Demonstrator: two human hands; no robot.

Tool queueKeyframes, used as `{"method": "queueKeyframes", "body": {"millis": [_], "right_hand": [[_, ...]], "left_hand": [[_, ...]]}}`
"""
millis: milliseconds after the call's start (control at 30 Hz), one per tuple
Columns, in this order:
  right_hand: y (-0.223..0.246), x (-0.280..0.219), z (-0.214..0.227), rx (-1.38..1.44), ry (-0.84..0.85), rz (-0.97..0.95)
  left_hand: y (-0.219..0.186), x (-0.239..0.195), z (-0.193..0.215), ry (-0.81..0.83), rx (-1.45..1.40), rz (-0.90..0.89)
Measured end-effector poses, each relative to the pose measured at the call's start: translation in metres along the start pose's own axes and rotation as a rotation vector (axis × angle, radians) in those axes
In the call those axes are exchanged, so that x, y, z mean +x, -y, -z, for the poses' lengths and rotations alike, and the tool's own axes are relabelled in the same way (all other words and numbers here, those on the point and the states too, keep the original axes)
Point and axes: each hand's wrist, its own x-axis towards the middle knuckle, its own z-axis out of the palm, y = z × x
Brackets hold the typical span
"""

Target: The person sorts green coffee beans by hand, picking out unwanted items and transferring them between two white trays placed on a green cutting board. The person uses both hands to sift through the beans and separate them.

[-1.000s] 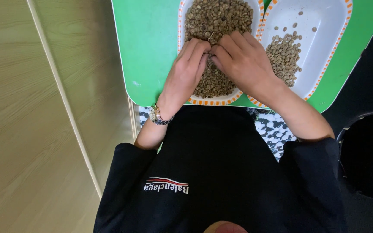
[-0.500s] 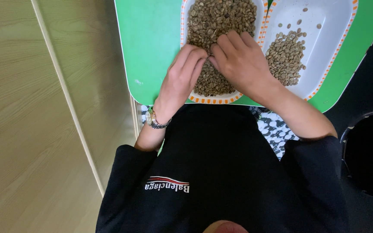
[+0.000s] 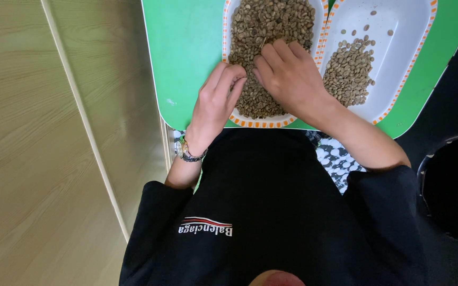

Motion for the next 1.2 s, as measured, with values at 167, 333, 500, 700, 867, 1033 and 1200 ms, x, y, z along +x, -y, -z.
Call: {"method": "queueKeyframes", "body": {"millis": [167, 333, 500, 700, 867, 1033, 1200], "right_hand": [[0.0, 0.001, 0.003, 0.022, -0.031, 0.001], [0.004, -0.011, 0.019, 0.127, -0.042, -0.016], [0.004, -0.053, 0.031, 0.261, -0.187, -0.16], [-0.007, -0.126, 0.033, 0.322, -0.248, -0.477], [-0.014, -0.151, 0.032, 0.365, -0.311, -0.567], [-0.023, -0.166, 0.026, 0.358, -0.372, -0.578], [-0.027, -0.176, 0.028, 0.396, -0.406, -0.603]], "left_hand": [[-0.002, 0.002, 0.001, 0.009, -0.008, 0.003], [-0.004, 0.004, 0.003, 0.029, -0.021, -0.021], [-0.009, 0.007, -0.003, 0.076, -0.006, -0.207], [-0.028, 0.019, -0.035, 0.177, 0.013, -0.342], [-0.048, 0.027, -0.063, 0.238, 0.011, -0.421], [-0.064, 0.03, -0.089, 0.299, 0.07, -0.473], [-0.07, 0.029, -0.106, 0.322, 0.043, -0.502]]}}
